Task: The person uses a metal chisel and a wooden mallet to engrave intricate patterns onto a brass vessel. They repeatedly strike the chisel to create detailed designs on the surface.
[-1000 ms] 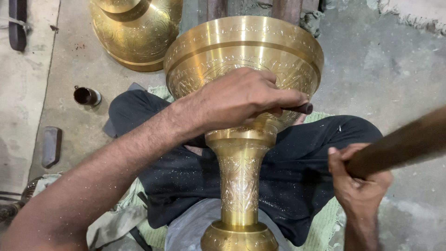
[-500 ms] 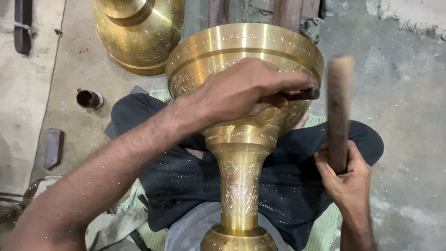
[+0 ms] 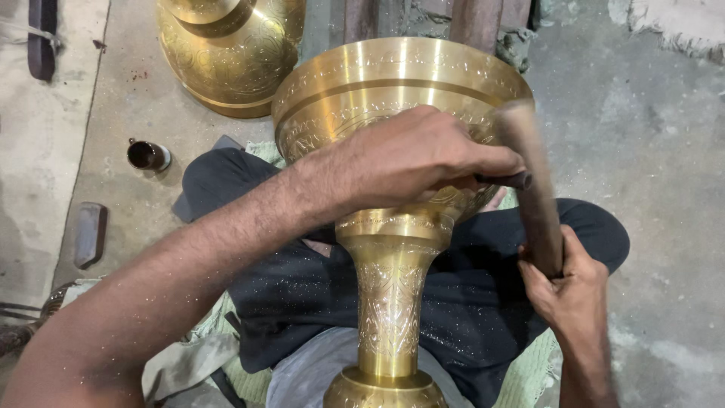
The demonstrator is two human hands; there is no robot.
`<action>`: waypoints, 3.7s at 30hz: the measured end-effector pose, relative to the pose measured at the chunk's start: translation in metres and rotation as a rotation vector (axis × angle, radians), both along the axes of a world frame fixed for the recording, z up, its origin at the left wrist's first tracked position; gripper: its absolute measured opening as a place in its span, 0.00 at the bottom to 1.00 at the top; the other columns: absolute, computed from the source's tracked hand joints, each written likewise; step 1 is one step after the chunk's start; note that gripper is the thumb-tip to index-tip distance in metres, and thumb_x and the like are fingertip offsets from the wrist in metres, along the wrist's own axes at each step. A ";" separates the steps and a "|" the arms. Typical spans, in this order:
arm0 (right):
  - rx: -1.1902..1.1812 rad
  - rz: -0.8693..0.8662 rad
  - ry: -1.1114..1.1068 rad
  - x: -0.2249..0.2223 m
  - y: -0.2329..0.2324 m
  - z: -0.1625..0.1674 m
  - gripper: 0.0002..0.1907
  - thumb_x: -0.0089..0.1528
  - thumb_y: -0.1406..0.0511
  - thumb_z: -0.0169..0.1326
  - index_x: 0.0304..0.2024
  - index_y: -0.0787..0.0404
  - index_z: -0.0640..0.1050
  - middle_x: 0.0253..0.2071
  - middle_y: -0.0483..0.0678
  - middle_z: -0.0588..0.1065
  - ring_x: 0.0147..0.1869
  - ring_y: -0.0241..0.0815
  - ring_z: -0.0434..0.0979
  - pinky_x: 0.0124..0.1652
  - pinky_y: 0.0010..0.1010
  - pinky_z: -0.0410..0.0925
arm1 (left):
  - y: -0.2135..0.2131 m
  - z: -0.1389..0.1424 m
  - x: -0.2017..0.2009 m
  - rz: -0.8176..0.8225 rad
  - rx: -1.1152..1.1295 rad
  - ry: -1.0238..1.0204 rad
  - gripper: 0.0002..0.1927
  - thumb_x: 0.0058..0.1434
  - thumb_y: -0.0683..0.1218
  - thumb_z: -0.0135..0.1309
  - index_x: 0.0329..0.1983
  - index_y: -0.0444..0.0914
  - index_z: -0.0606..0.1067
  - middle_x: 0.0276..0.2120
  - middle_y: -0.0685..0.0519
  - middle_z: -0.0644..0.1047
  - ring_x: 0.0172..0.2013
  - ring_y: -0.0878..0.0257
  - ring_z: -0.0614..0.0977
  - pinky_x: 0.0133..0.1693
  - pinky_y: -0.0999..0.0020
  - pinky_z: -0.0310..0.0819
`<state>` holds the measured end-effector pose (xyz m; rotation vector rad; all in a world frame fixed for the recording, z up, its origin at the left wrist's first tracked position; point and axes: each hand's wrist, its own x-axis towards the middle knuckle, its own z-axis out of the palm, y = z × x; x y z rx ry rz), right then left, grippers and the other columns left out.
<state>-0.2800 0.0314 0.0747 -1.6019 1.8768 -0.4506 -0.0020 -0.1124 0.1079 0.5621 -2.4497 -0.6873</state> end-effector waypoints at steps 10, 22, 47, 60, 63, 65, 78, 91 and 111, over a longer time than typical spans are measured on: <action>-0.346 -0.076 -0.559 -0.015 0.018 -0.016 0.08 0.63 0.73 0.61 0.42 0.63 0.75 0.31 0.43 0.75 0.31 0.29 0.76 0.30 0.20 0.70 | 0.005 -0.002 0.000 0.033 -0.018 -0.044 0.18 0.69 0.40 0.55 0.62 0.46 0.74 0.32 0.54 0.83 0.28 0.71 0.83 0.27 0.76 0.82; -0.301 -0.054 -0.194 -0.014 0.025 -0.014 0.08 0.61 0.75 0.64 0.36 0.63 0.76 0.30 0.45 0.74 0.24 0.31 0.66 0.27 0.22 0.61 | 0.005 0.003 0.002 0.017 -0.037 -0.140 0.17 0.69 0.39 0.55 0.59 0.46 0.77 0.22 0.54 0.79 0.22 0.71 0.79 0.20 0.77 0.78; -0.350 -0.115 -0.350 0.008 0.028 -0.011 0.09 0.66 0.71 0.62 0.44 0.64 0.74 0.30 0.48 0.74 0.30 0.34 0.76 0.29 0.24 0.69 | 0.005 -0.004 0.003 -0.002 -0.065 -0.108 0.18 0.66 0.39 0.57 0.59 0.43 0.77 0.29 0.51 0.83 0.27 0.68 0.84 0.23 0.74 0.81; -0.417 -0.127 -0.192 0.005 0.038 -0.021 0.09 0.68 0.73 0.62 0.45 0.67 0.74 0.36 0.50 0.77 0.32 0.34 0.77 0.31 0.22 0.69 | 0.011 -0.002 0.014 -0.009 -0.001 -0.140 0.17 0.69 0.42 0.56 0.60 0.47 0.74 0.30 0.51 0.81 0.34 0.63 0.85 0.32 0.68 0.85; -0.518 -0.122 -0.354 0.009 0.036 -0.020 0.09 0.70 0.71 0.63 0.46 0.66 0.73 0.39 0.50 0.77 0.35 0.33 0.77 0.33 0.21 0.70 | 0.013 -0.002 0.016 -0.027 0.021 -0.098 0.15 0.72 0.44 0.55 0.60 0.49 0.74 0.31 0.52 0.82 0.36 0.64 0.85 0.36 0.67 0.86; -0.406 -0.146 -0.288 0.012 0.035 -0.015 0.09 0.69 0.70 0.63 0.46 0.66 0.74 0.36 0.51 0.76 0.34 0.34 0.76 0.33 0.23 0.69 | 0.013 -0.002 0.018 -0.035 -0.031 -0.056 0.14 0.73 0.44 0.55 0.60 0.49 0.74 0.34 0.53 0.83 0.39 0.63 0.85 0.40 0.65 0.86; 0.108 -0.099 -0.001 0.005 -0.003 0.006 0.16 0.57 0.68 0.64 0.47 0.62 0.80 0.33 0.51 0.82 0.33 0.40 0.81 0.35 0.31 0.72 | -0.003 -0.003 0.004 0.026 0.100 -0.015 0.18 0.69 0.39 0.57 0.61 0.47 0.74 0.38 0.55 0.85 0.33 0.68 0.86 0.36 0.72 0.86; -0.393 -0.101 -0.617 -0.012 0.004 -0.012 0.04 0.68 0.74 0.59 0.43 0.64 0.77 0.28 0.45 0.77 0.26 0.35 0.80 0.28 0.26 0.70 | 0.006 -0.002 0.001 0.101 0.011 -0.092 0.21 0.66 0.43 0.60 0.62 0.48 0.73 0.31 0.54 0.82 0.29 0.68 0.83 0.31 0.69 0.84; -0.336 -0.034 -0.266 0.006 0.010 0.004 0.06 0.65 0.72 0.63 0.40 0.64 0.77 0.32 0.45 0.77 0.30 0.31 0.74 0.28 0.21 0.66 | 0.008 0.001 0.006 0.067 -0.045 -0.123 0.19 0.69 0.40 0.57 0.62 0.49 0.75 0.30 0.53 0.82 0.28 0.66 0.82 0.30 0.70 0.84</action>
